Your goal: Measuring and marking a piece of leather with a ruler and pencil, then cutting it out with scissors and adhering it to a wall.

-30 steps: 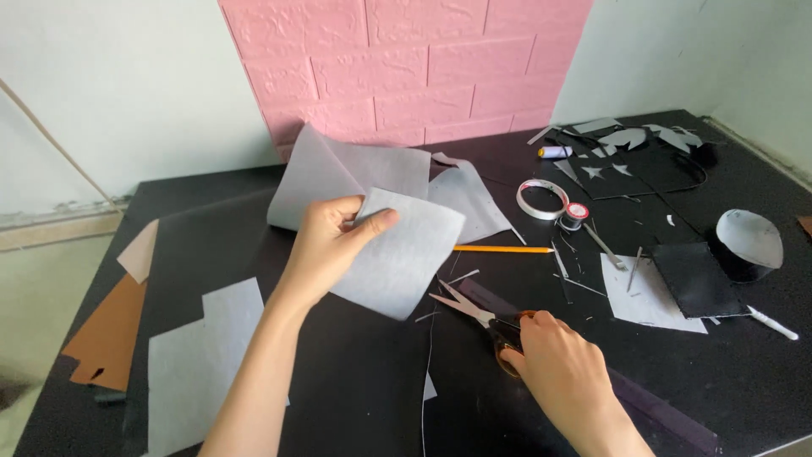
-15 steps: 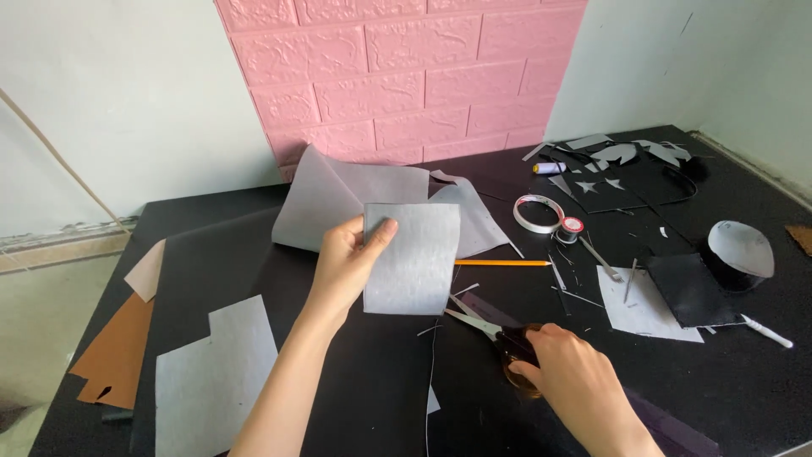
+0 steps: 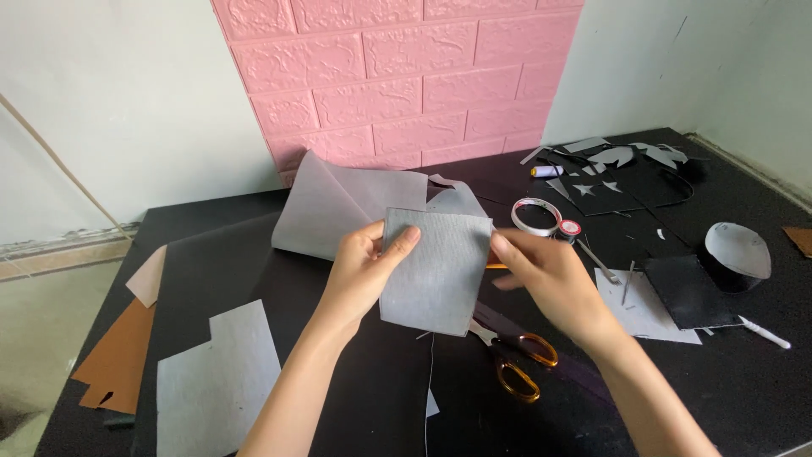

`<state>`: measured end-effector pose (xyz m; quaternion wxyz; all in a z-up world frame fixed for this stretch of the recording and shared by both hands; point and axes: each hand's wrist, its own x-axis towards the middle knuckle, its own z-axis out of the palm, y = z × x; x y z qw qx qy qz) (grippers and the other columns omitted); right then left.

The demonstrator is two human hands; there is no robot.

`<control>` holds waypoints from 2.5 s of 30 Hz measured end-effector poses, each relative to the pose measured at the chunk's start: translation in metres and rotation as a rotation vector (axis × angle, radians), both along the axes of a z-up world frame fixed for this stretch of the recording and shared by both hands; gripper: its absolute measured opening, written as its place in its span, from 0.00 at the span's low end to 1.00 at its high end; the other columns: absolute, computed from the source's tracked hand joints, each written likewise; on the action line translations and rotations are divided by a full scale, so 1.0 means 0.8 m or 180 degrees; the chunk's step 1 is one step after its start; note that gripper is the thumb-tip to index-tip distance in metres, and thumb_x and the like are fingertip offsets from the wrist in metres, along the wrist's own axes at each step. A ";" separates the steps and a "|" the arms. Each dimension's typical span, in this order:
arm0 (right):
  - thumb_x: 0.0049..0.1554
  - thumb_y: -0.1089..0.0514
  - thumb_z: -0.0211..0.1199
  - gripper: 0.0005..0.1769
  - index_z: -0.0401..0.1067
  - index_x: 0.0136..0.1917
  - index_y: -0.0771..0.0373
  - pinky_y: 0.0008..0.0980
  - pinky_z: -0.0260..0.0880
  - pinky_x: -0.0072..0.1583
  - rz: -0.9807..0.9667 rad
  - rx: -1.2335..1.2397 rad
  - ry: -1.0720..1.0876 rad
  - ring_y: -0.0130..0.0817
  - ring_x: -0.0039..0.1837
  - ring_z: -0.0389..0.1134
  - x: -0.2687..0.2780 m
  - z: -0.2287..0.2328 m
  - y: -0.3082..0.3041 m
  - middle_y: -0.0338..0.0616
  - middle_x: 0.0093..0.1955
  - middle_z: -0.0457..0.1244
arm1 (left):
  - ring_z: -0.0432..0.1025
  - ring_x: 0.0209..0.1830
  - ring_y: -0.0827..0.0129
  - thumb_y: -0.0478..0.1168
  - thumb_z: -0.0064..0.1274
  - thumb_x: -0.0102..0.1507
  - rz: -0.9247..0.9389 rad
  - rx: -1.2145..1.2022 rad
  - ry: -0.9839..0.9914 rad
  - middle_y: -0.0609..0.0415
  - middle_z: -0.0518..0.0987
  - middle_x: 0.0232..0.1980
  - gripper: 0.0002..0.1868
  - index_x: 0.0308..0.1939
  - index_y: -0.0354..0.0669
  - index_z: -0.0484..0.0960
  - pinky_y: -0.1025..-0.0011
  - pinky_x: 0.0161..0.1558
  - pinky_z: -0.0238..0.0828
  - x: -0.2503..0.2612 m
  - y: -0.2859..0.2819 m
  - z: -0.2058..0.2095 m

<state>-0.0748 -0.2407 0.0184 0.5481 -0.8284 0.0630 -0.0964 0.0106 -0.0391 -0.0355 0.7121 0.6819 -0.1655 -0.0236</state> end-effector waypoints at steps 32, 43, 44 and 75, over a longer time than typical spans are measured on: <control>0.56 0.66 0.69 0.07 0.81 0.41 0.75 0.27 0.65 0.35 0.0619 -0.0085 -0.0808 0.31 0.30 0.61 0.139 -0.012 -0.004 0.51 0.25 0.65 | 0.82 0.35 0.65 0.43 0.66 0.60 0.0750 0.0167 -0.0214 0.42 0.88 0.35 0.16 0.44 0.33 0.89 0.65 0.37 0.83 0.032 0.043 0.009; 0.60 0.64 0.67 0.10 0.79 0.49 0.76 0.29 0.69 0.35 0.0397 0.0442 -0.0662 0.34 0.27 0.66 0.208 -0.059 -0.028 0.59 0.35 0.71 | 0.83 0.42 0.43 0.41 0.63 0.62 0.0733 0.0552 -0.0297 0.27 0.84 0.46 0.24 0.57 0.26 0.81 0.60 0.40 0.85 0.054 0.005 0.019; 0.60 0.62 0.67 0.10 0.79 0.48 0.75 0.29 0.70 0.36 0.0367 0.0581 -0.0682 0.34 0.28 0.67 0.217 -0.061 -0.032 0.58 0.36 0.70 | 0.82 0.42 0.43 0.41 0.63 0.61 0.0780 0.0538 -0.0369 0.26 0.83 0.47 0.27 0.59 0.24 0.78 0.60 0.40 0.84 0.063 0.002 0.024; 0.53 0.63 0.75 0.16 0.69 0.48 0.68 0.32 0.86 0.47 -0.1035 0.1985 -0.1246 0.33 0.37 0.74 0.525 -0.070 0.034 0.41 0.34 0.61 | 0.64 0.73 0.75 0.54 0.40 0.67 0.1208 0.0390 -0.0277 0.60 0.67 0.75 0.29 0.71 0.54 0.67 0.70 0.64 0.68 0.146 -0.030 -0.084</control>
